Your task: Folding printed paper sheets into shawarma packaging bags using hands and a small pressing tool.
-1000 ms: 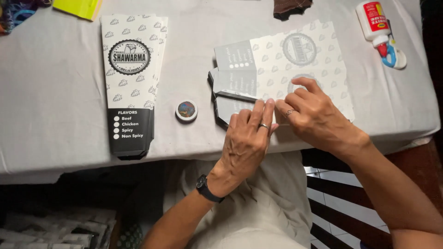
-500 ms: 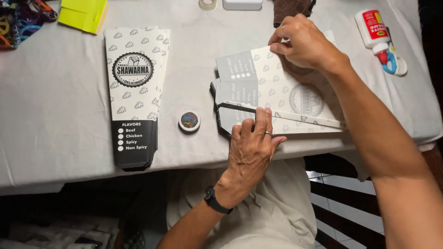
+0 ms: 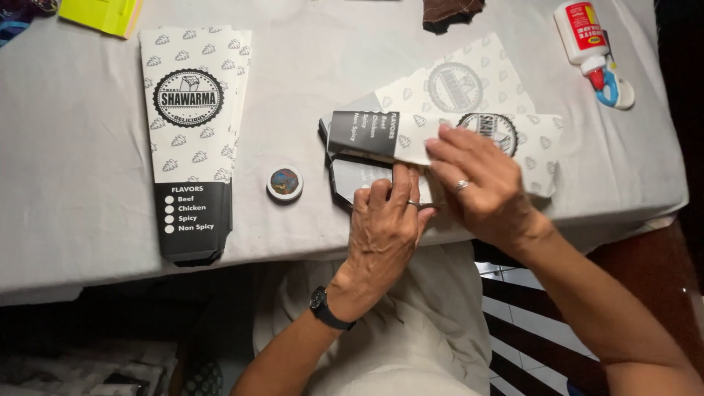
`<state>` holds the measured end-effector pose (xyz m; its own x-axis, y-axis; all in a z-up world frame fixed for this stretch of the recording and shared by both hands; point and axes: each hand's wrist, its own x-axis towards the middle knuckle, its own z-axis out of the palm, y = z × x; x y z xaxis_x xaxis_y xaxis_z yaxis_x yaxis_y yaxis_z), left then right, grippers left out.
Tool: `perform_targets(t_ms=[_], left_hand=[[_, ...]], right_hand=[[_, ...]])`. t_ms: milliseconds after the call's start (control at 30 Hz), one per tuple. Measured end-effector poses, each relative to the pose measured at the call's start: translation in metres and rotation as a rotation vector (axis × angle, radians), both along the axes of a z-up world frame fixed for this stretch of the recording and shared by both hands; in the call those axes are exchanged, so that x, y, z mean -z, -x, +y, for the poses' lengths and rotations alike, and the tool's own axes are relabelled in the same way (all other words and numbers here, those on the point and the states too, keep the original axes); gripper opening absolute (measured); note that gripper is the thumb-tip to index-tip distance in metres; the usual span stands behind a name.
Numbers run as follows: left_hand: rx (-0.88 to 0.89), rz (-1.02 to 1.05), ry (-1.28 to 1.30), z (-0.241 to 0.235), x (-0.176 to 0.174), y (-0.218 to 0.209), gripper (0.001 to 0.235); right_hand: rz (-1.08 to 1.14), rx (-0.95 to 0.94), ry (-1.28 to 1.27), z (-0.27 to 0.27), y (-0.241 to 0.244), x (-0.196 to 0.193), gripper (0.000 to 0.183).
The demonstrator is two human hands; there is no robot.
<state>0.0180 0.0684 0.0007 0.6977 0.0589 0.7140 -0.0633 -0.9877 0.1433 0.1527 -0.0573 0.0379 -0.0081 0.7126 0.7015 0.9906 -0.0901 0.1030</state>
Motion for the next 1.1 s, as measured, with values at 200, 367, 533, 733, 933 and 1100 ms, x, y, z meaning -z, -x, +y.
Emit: perform_targets(t_ms=[200,367,533,733,933,1100], left_hand=[[0.038,-0.056,0.055,0.003,-0.012,0.002,0.047],[0.088,-0.064,0.048,0.014,-0.011,-0.002,0.030],[0.079,-0.001,-0.021,0.012,-0.015,-0.001,0.029],[0.116,-0.051,-0.008,0.021,-0.017,-0.004,0.018],[0.144,-0.126,-0.143,0.061,-0.013,-0.019,0.007],[0.224,0.005,-0.106,0.069,-0.024,-0.017,0.004]], right_hand=[[0.076,-0.022,-0.048,0.008,0.010,-0.014,0.013],[0.087,-0.032,-0.072,0.008,0.012,-0.017,0.013],[0.124,-0.037,-0.075,0.005,0.012,-0.020,0.012],[0.151,-0.027,-0.047,0.005,0.013,-0.018,0.014],[0.125,-0.004,-0.048,0.004,0.013,-0.016,0.016],[0.148,-0.006,0.029,0.000,0.018,-0.030,0.014]])
